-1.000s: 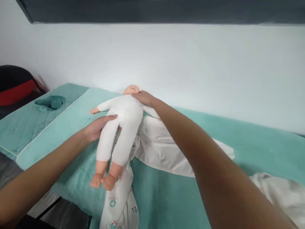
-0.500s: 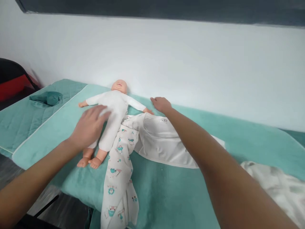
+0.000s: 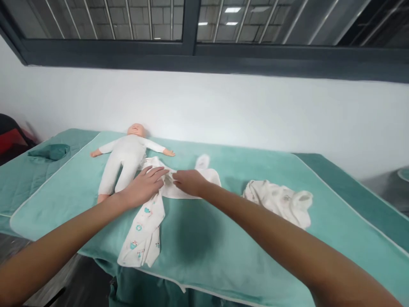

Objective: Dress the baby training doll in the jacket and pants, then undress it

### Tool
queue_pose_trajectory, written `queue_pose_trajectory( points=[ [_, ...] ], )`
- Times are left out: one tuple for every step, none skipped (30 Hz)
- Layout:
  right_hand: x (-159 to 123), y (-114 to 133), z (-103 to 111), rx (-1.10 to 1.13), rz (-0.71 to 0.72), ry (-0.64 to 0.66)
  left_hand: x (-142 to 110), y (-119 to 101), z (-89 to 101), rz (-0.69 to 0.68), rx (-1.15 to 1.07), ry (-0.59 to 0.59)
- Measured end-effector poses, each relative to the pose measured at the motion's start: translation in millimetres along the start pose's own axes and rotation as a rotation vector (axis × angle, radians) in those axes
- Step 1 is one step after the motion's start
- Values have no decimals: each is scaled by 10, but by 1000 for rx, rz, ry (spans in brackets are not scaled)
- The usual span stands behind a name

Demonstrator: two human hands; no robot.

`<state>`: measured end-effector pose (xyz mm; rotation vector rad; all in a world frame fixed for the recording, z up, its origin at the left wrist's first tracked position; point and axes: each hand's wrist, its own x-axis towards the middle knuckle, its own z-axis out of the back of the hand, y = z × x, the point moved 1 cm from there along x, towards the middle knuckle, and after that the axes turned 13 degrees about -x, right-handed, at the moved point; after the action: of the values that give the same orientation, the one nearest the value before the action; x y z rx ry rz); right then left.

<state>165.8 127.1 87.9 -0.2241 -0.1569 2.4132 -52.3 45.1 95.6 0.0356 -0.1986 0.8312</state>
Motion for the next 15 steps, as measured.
queue_pose_trajectory(
  points=[
    [-103, 117, 59, 13, 28, -26, 58, -52, 1, -9, 4, -2],
    [-203, 215, 112, 34, 54, -41, 104, -87, -11, -9, 4, 2],
    [-299, 293, 155, 62, 83, -36, 138, -104, -35, 0, -4, 17],
    [-386, 350, 189, 92, 117, -9, 160, -104, -67, 16, -19, 44],
    [-465, 385, 212, 120, 152, 37, 172, -91, -102, 37, -39, 82],
    [-532, 400, 225, 140, 178, 93, 176, -69, -135, 56, -56, 121],
    [-586, 393, 229, 148, 189, 147, 175, -44, -161, 69, -65, 156],
    [-627, 365, 226, 147, 180, 192, 171, -19, -178, 74, -62, 182],
    [-655, 320, 216, 138, 149, 224, 167, 0, -183, 73, -51, 194],
    [-672, 259, 200, 130, 99, 244, 166, 13, -175, 74, -38, 193],
    [-678, 187, 181, 132, 38, 264, 169, 18, -155, 89, -33, 180],
    [-677, 110, 157, 151, -20, 291, 178, 16, -125, 128, -45, 149],
    [-669, 34, 131, 193, -56, 316, 192, 7, -85, 195, -78, 92],
    [-655, -33, 107, 253, -62, 322, 213, -8, -37, 282, -137, 4],
    [-635, -86, 85, 320, -40, 294, 239, -28, 14, 375, -219, -112]
  ],
)
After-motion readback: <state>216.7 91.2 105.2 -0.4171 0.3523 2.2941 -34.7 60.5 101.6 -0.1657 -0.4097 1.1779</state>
